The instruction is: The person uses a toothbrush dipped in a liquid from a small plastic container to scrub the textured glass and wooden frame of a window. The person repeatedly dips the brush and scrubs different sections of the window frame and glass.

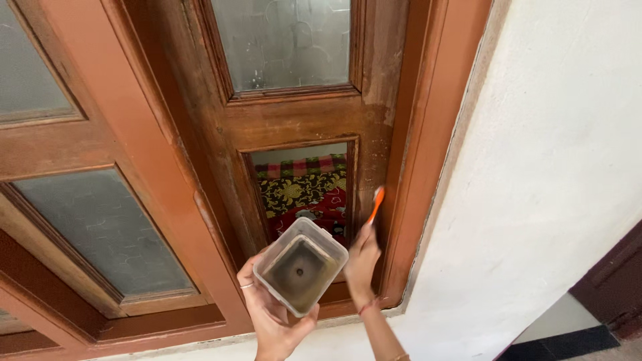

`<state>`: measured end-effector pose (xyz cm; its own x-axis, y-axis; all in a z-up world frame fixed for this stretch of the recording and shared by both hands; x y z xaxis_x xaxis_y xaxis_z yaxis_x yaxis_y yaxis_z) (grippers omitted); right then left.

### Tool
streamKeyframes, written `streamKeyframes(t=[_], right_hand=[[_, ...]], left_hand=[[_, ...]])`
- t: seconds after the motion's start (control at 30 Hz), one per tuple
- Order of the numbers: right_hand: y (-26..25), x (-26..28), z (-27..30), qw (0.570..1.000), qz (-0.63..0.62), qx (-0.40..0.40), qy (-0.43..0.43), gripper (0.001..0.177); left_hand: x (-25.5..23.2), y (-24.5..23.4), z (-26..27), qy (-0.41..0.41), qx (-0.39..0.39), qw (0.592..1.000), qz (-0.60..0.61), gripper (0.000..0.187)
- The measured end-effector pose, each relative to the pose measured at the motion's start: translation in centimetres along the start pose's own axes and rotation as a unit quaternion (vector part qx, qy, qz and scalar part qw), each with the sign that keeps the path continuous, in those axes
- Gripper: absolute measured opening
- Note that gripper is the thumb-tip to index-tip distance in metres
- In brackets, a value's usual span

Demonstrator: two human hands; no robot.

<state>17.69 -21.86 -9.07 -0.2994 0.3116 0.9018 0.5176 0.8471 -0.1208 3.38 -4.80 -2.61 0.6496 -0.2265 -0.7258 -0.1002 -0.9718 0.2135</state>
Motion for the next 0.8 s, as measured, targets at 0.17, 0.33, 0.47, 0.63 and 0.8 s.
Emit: streamKeyframes(t=[0.17, 0.33, 0.47, 0.63, 0.8], right_hand=[[0.6, -2.3, 0.5, 0.995, 0.013, 0.095, 0.014, 0.046], [0.5, -3.4, 0.9, 0.999, 0.018, 0.039, 0.020, 0.047], [0.2, -3.7, 0.4, 0.998, 0.005, 0.063, -0.005, 0.049], [0.2, -4.3, 0.8, 0.996, 0.046, 0.080, 0.020, 0.049], [0.4, -3.9, 1.4, 0.997, -0.005, 0.076, 0.032, 0.048]], left_hand=[[0.4, 0.0, -0.1, -0.024, -0.001, 0.999, 0.022, 0.106], [0.6, 0.2, 0.1, -0.024, 0.001, 0.999, 0.022, 0.106], [0.7, 0.3, 0.1, -0.038, 0.001, 0.999, 0.030, 0.106], [1.2, 0.6, -0.1, -0.040, 0.006, 0.999, 0.021, 0.107], [1.0, 0.2, 0.1, -0.016, 0.012, 1.000, -0.004, 0.105]])
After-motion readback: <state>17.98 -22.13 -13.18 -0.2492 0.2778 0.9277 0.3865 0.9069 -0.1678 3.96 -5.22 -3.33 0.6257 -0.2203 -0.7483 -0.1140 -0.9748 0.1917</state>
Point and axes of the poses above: each hand's wrist, its own z-axis away from the middle knuckle, its own y-axis out of the palm, x = y × z, the point moved 3 cm from there along -z, towards the middle knuckle, and after that the axes turned 10 degrees about x, right-handed, at the moved point
